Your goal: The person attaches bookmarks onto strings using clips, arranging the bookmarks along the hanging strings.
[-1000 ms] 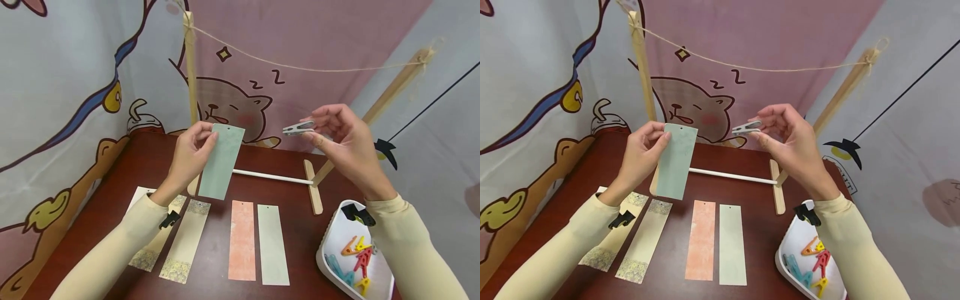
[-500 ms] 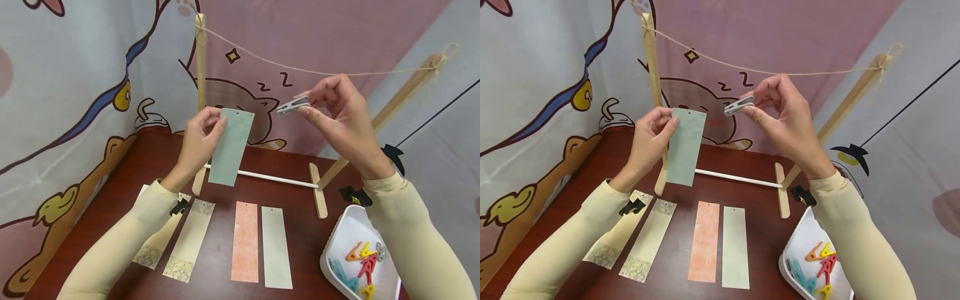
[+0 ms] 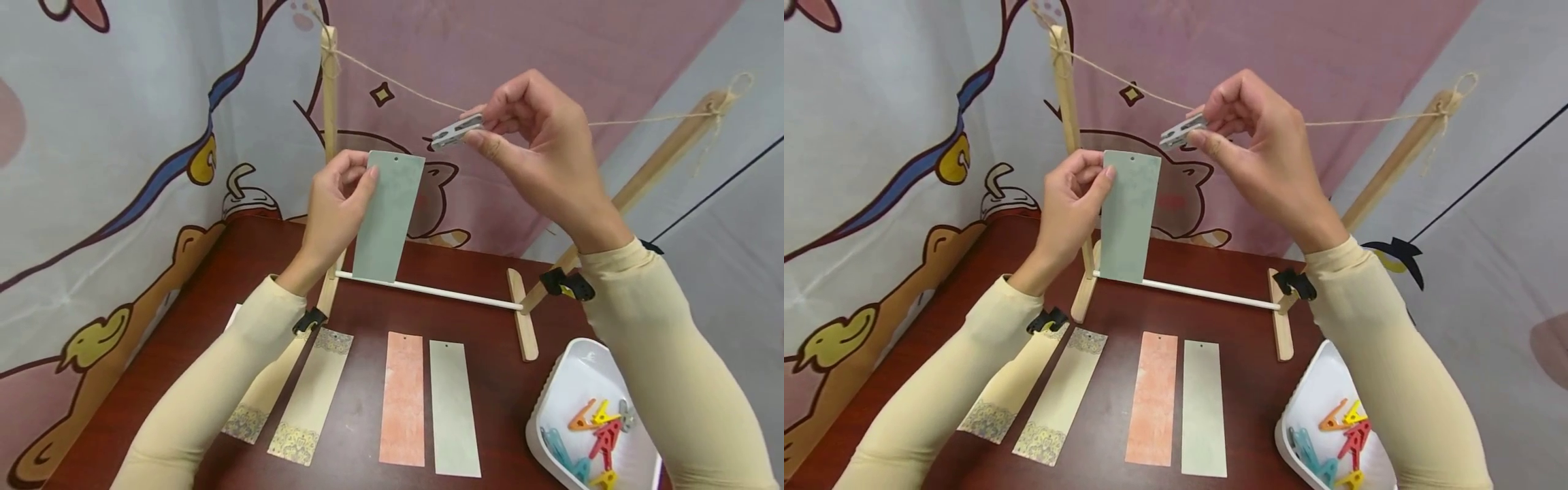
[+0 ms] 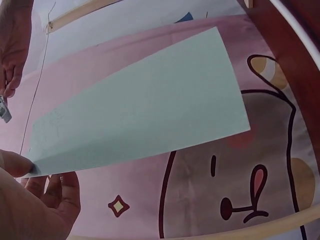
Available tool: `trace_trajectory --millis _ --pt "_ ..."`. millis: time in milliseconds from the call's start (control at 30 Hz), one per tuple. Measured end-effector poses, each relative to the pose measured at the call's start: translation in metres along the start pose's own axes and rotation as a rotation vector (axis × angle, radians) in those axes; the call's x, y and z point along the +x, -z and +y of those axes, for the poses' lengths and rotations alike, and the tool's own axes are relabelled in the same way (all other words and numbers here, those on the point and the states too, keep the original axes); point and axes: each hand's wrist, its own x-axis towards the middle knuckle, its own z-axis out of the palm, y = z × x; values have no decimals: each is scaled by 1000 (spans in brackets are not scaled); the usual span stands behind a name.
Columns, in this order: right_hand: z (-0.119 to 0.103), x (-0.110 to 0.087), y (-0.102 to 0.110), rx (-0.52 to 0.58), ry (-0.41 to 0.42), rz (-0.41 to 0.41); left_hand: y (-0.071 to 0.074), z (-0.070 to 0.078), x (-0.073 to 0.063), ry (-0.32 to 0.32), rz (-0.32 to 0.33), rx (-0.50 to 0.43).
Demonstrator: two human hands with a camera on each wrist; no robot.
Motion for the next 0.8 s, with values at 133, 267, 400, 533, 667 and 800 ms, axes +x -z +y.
trace_trajectory --millis 133,267,400,533,667,800 --pt "-4 9 -3 -14 7 -4 2 0 6 -5 17 -16" --pt "-7 18 -8 -27 15 -8 5 3 11 -14 34 -24" --pt "-11 28 -12 -59 21 -6 7 5 15 -22 47 -19" --pt "-15 37 -16 -93 32 -10 7 7 19 -22 62 -12" --pt "-18 45 -19 -114 42 -13 5 9 24 -15 66 -2" --pt "-19 50 -21 -134 52 -13 4 11 29 0 66 1"
